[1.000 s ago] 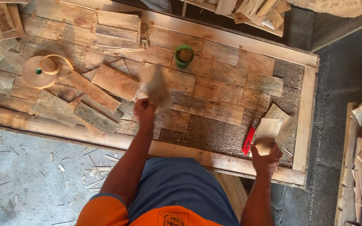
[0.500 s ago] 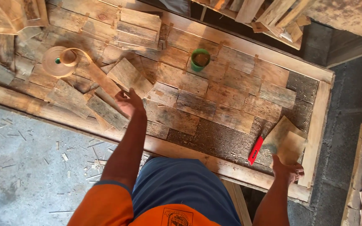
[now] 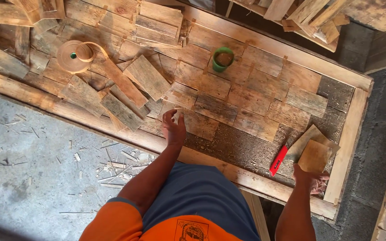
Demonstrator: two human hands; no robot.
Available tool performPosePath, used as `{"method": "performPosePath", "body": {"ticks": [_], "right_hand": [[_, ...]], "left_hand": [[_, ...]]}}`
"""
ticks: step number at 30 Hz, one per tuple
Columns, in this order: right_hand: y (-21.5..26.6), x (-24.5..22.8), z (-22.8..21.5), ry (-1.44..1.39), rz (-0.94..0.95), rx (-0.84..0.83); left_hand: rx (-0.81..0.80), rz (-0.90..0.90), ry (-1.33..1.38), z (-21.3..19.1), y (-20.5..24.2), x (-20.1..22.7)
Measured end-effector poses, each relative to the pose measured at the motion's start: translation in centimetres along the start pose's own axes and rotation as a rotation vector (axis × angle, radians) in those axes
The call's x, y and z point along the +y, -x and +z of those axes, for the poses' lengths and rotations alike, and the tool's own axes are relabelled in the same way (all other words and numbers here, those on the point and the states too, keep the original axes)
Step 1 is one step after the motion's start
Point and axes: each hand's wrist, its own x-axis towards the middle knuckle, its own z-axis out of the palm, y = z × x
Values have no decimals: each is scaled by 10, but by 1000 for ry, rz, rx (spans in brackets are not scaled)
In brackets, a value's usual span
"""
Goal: Applying glue and trimming wood veneer pieces onto a wooden surface.
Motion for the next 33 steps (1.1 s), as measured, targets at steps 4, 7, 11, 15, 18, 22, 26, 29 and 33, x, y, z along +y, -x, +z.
{"method": "performPosePath", "body": {"ticks": [4,7,11,15,18,22,26,29,33], "right_hand": [[6,-8,-12,-80,77,-67],[7,-11,-24,-152,161,-128],[16,-20,-45,-211,196,-139],[28,-32,-63,-241,110,-88],[25,-31,-64,-127,41,147],[50,-67,-91,-175,10,136],[103,-114,-90,-300,-337,-232],[138,-140,-72,-313,-452,-335],[166,-163,-57,-213,-393,-417]], "left_hand": [[-73,-1,51,-7,3,25],[-121,-6,60,-5,7,29],[-179,-5,92,3,11,29],[-314,17,128,17,18,27],[-452,45,108,26,24,38],[-605,32,110,36,30,67],[-881,26,1,66,39,71],[-1020,-4,-17,89,47,73],[-995,-116,-3,119,57,57]]}}
